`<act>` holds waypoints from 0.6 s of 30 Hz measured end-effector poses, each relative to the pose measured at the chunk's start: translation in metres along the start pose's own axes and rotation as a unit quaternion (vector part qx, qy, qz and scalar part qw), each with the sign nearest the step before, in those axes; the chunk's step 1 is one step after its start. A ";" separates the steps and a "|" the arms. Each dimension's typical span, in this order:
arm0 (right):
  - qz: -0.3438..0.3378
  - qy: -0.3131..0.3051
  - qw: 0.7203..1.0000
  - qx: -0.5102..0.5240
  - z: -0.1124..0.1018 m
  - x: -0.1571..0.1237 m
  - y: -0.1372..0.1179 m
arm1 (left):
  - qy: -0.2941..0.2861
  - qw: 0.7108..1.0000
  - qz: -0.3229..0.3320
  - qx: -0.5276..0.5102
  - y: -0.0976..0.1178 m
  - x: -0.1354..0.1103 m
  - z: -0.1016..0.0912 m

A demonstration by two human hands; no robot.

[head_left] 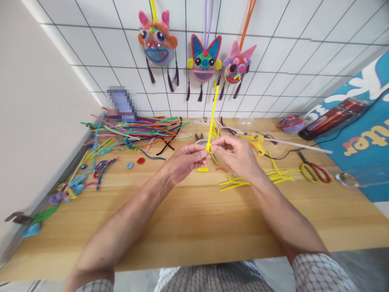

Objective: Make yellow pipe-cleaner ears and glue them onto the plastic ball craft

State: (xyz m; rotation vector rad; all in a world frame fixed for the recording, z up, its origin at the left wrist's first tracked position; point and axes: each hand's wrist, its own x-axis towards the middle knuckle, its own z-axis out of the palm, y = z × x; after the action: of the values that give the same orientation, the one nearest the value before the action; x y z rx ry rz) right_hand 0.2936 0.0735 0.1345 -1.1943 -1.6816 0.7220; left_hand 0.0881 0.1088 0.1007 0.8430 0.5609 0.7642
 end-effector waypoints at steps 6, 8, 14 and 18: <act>-0.009 0.000 1.000 -0.004 -0.002 0.001 0.000 | 0.021 0.999 0.008 0.030 0.001 0.001 0.002; 0.009 -0.008 1.000 0.023 -0.002 0.002 0.003 | 0.030 0.998 0.021 0.050 0.000 0.000 0.004; 0.070 -0.039 0.989 0.125 0.000 0.005 0.008 | 0.043 0.988 0.087 0.124 -0.003 -0.001 0.006; 0.076 -0.037 0.985 0.152 0.003 0.006 0.007 | 0.041 0.982 0.096 0.157 -0.003 -0.002 0.008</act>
State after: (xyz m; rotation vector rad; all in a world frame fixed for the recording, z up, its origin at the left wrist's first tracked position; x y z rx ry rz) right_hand 0.2935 0.0821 0.1294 -1.0954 -1.4843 1.0871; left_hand 0.0937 0.1027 0.1026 1.1737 0.6925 0.9034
